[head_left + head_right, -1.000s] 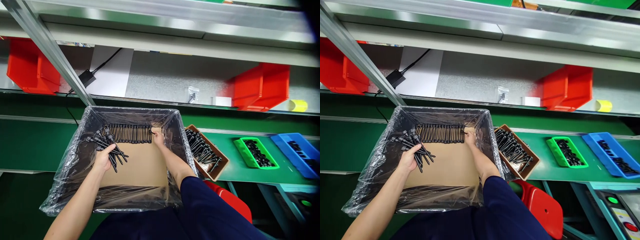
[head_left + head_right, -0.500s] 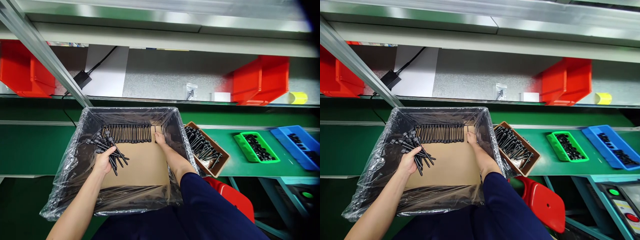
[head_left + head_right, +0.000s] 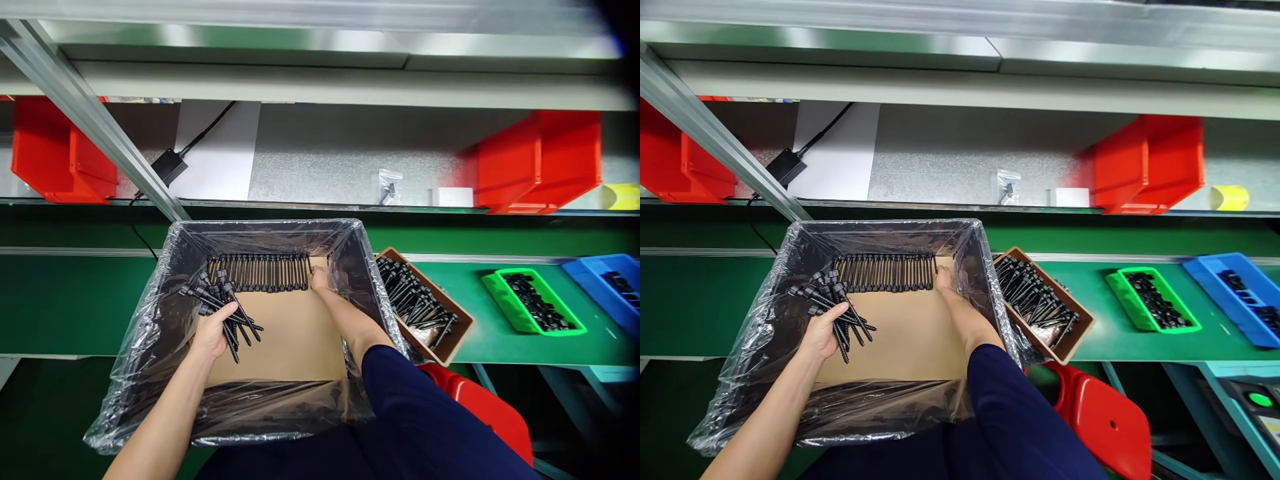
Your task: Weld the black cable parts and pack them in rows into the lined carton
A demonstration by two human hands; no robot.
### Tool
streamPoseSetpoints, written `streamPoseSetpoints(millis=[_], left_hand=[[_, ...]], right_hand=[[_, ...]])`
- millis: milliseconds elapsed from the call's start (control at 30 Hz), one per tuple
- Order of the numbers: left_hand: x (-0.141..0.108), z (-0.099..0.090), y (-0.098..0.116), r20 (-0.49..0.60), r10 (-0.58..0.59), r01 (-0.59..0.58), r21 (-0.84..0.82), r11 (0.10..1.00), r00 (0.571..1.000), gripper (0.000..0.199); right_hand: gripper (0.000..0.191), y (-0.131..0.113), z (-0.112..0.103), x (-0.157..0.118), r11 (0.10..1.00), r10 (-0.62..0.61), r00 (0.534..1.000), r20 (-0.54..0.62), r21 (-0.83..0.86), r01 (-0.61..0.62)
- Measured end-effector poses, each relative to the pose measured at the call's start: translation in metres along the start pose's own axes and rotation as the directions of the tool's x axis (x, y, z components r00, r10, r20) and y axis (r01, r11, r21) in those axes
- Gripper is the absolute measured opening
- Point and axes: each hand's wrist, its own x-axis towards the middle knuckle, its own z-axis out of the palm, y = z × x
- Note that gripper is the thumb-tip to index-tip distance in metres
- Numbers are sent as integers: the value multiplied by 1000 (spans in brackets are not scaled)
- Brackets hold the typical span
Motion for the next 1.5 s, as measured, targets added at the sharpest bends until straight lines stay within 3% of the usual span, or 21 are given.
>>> streamPoseSetpoints(millis=[300,400,467,500,533,600,633,700,767,867,967,1033,1100,1133,1300,1500], left_hand=[[-1,1,-2,14,0,0,31,1000,1000,40],[-1,2,-7,31,10,-11,37,999,999,42],[0,1,-10,61,33,-36,58,998,998,42],[0,0,-12,76,48,-54,78,996,996,41],[1,-1,-13,92,67,-76,103,992,994,40],[2,-3,-15,120,118,-135,141,981,986,36],[3,-4,-15,126,145,-163,149,975,981,35],[5,-6,-14,115,178,-195,152,969,977,34],[5,-6,-14,96,180,-194,158,968,979,33],[5,-6,-14,104,144,-163,200,966,984,29],[3,-5,-12,54,81,-91,216,972,995,28],[2,-5,-10,16,50,-52,193,980,999,31],[1,-3,-7,10,40,-41,172,984,999,34],[1,-3,-6,16,41,-43,164,985,999,34],[0,-2,-3,53,20,-28,139,990,998,32],[4,-4,-7,30,-28,24,147,989,999,31]], right_hand=[[30,-13,-9,-13,999,26,998,-66,42,-23],[29,-48,-14,-30,961,-5,997,-71,277,25],[28,-85,-17,-52,831,-120,992,42,550,77],[28,-106,-19,-66,750,-201,974,109,656,81],[29,-125,-21,-82,679,-329,921,211,730,76],[31,-159,-25,-116,581,-562,741,367,813,38],[33,-171,-27,-131,559,-614,681,400,829,17],[38,-186,-30,-156,528,-628,661,411,849,-27],[42,-189,-30,-170,512,-599,683,418,856,-74],[43,-181,-28,-167,488,-560,709,430,862,-137],[39,-161,-24,-137,484,-450,809,377,865,-134],[33,-139,-23,-107,581,-294,905,309,809,-87],[29,-111,-24,-76,785,-57,980,192,615,-75],[29,-96,-25,-62,880,70,989,126,460,-121],[18,-30,-32,-15,935,293,956,21,203,-291],[21,-11,-23,10,937,347,937,32,36,-348]])
